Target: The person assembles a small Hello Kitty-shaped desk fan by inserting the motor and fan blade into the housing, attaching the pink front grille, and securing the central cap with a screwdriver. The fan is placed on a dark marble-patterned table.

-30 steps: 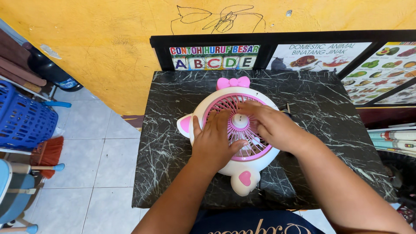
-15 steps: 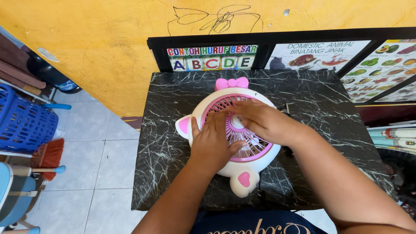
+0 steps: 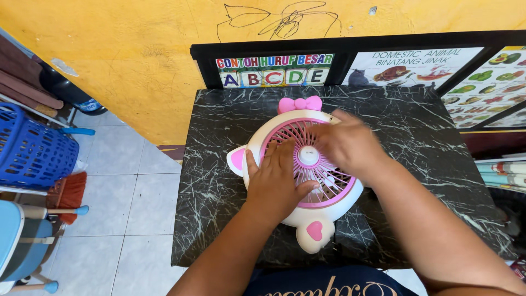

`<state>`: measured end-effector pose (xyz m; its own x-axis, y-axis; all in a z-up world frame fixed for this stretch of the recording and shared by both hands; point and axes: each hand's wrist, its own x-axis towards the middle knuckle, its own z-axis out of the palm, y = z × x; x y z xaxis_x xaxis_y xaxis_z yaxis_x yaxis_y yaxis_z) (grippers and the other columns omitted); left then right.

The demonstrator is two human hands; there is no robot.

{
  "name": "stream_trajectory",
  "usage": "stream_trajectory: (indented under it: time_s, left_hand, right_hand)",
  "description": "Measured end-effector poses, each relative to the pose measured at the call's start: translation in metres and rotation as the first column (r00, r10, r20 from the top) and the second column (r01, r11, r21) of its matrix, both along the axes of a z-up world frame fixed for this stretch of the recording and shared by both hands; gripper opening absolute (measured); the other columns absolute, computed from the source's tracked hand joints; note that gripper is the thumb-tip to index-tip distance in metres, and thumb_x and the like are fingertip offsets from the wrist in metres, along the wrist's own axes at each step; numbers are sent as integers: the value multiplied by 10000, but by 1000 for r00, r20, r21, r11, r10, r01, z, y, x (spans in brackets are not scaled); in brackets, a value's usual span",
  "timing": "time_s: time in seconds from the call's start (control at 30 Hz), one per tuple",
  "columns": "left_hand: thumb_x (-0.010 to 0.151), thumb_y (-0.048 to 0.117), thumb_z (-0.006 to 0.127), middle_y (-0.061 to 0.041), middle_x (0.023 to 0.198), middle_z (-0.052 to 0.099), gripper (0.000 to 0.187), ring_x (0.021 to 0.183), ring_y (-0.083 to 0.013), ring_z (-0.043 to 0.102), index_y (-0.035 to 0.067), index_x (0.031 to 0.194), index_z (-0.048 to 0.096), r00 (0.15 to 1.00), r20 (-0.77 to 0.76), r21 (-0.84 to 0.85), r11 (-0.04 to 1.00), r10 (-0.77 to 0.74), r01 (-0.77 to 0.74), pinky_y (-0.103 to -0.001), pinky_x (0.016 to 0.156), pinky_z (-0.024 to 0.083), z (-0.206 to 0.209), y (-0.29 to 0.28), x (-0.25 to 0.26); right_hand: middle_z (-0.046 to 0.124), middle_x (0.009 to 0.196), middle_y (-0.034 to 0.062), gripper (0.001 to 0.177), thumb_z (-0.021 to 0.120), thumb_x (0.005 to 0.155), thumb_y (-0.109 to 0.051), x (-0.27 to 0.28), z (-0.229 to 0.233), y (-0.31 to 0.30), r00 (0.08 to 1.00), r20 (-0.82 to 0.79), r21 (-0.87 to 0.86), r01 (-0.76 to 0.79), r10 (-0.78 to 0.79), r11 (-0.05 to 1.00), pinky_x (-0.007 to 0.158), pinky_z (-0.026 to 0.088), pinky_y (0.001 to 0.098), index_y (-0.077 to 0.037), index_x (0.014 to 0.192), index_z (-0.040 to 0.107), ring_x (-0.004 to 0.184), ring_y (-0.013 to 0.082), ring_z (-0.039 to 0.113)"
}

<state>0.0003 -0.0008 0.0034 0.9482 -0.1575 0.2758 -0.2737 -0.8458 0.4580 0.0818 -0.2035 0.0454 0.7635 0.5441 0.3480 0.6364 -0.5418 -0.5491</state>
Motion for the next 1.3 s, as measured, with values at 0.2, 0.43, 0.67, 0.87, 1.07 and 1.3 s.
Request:
stream_trajectory:
  time_s: [0.2,0.43,0.67,0.87,1.07,1.3]
  left_hand:
    - [733,606,796,-222,1478,490,1079,1434,-401,401,22,1498,308,999,30,19,1000,-17,17,-771,1128,78,-2,1,0]
    - [703,615,803,-208,1526,425,1254,1448,-382,364,25,1570,114,996,-87,-4,1000,-26,26,-744,1120,46,3,3,3]
    - [715,614,802,-193,1530,437,1285,1436,-370,392,51,1592,51,995,-99,13,999,-31,33,-734,1136,39,3,2,4]
    - [714,606,806,-192,1533,432,1279,1434,-372,389,71,1597,51,990,-135,9,999,-32,33,-729,1141,38,6,3,4]
    - [707,590,815,-190,1543,429,1262,1448,-384,371,64,1593,85,993,-112,-8,999,-33,32,-726,1138,38,6,1,3]
    - [702,610,806,-196,1515,442,1249,1449,-375,383,50,1590,131,998,-44,-2,999,-47,47,-727,1155,48,-1,2,-1]
  right_hand:
    - [721,1194,188,282,536,1031,-198,-2,3,-7,995,5,69,-101,101,992,1076,472,432,-61,1197,718,1111,354,698]
    - [768,1095,122,226,628,947,-230,-1,1,-2,995,-80,-136,50,-61,989,938,568,394,-124,1080,778,1025,296,733]
    - [737,1146,169,367,627,816,-65,-2,8,-6,979,71,-24,-190,191,982,921,538,454,-74,1161,751,1137,331,648]
    - [784,986,79,347,664,780,-88,-9,16,10,985,120,-205,-93,120,974,949,531,451,-162,1095,790,986,270,703]
    - [748,909,100,329,697,784,-94,-17,35,11,989,147,-264,21,19,964,873,526,466,-160,1099,764,911,314,699]
    - [713,962,114,280,722,748,-135,-13,19,18,930,224,-163,-260,292,952,794,547,447,-58,1016,707,926,354,672]
